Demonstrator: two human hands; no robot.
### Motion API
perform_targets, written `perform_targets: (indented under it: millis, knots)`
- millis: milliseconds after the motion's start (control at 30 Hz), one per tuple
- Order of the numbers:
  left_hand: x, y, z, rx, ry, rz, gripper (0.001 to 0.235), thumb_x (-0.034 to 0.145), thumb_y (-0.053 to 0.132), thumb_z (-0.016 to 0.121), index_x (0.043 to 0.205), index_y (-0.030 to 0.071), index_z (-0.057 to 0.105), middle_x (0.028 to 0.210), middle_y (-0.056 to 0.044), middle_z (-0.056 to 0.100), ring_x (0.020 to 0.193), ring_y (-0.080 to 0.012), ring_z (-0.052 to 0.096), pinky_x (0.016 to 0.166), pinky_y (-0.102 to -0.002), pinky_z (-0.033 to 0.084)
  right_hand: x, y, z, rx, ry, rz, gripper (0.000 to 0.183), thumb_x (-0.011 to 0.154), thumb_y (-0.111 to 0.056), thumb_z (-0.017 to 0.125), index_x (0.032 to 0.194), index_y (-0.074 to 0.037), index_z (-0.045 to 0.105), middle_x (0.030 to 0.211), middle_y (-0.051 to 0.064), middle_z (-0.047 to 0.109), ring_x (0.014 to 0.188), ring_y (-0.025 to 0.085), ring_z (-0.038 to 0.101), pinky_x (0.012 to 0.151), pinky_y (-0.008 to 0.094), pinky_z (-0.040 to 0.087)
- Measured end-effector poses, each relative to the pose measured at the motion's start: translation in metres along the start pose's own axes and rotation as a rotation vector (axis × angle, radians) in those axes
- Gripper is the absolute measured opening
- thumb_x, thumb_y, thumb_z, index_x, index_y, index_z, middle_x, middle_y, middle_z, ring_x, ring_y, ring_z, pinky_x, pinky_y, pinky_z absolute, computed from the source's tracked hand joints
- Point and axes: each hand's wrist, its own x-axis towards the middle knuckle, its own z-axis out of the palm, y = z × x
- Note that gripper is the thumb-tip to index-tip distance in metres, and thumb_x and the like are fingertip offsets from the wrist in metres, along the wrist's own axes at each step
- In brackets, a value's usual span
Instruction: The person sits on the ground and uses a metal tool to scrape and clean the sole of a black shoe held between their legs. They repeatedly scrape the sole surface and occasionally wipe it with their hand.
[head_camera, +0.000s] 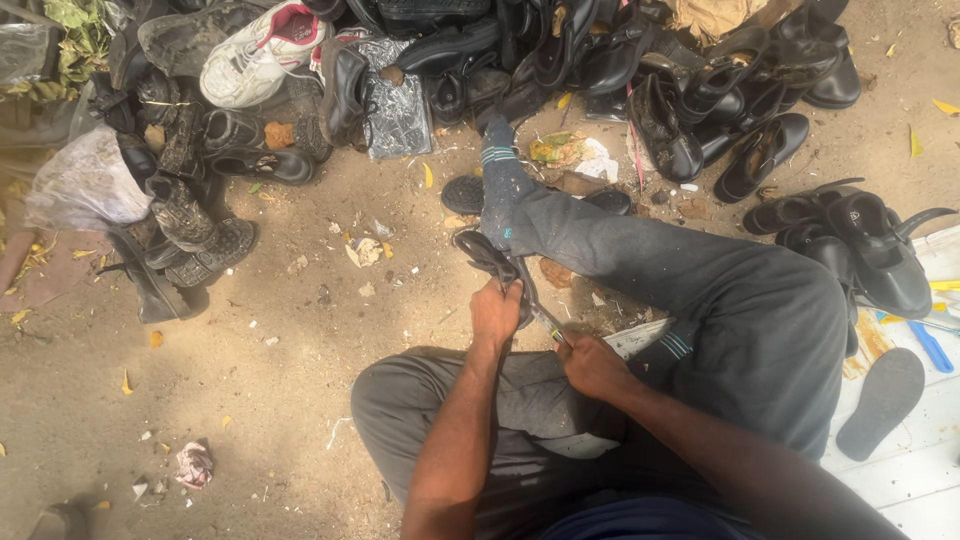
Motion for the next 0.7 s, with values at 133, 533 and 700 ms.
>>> perform_targets:
  millis: [133,533,700]
  knots:
    - [0.002,-0.002,0.004,-0.024,-0.085,-0.067,0.035,0.093,0.029,0.062,0.107,-0.002,0.071,0.085,-0.025,0.074,0.083,-0.0404,0.076,0.078,-0.048,0.056,0.003,0.014,0.001,0.163,-0.108,0.211,0.041,0.104,-0.035,0.051,0.137,-0.011,0.057,0.095,0.013,0.073,0.091,0.025,0.072,0.087,0.040,0.054]
    - [-0.008,-0.003,0.011,-0.059,-0.053,0.019,0.031,0.092,0.025,0.065,0.103,-0.003,0.070,0.088,-0.027,0.073,0.086,-0.0419,0.072,0.079,-0.047,0.053,0.007,0.028,-0.009,-0.184,0.025,0.004,0.038,0.102,-0.034,0.049,0.127,-0.008,0.063,0.109,0.018,0.071,0.104,0.035,0.069,0.094,0.048,0.052]
    - [-0.008,-0.011,0.018,-0.035,-0.045,-0.019,0.031,0.095,0.025,0.067,0.101,-0.005,0.069,0.085,-0.025,0.073,0.079,-0.0368,0.073,0.075,-0.045,0.054,0.033,0.011,-0.016,-0.224,-0.014,0.016,0.035,0.102,-0.033,0.049,0.118,-0.006,0.065,0.104,0.019,0.072,0.099,0.035,0.069,0.092,0.049,0.052]
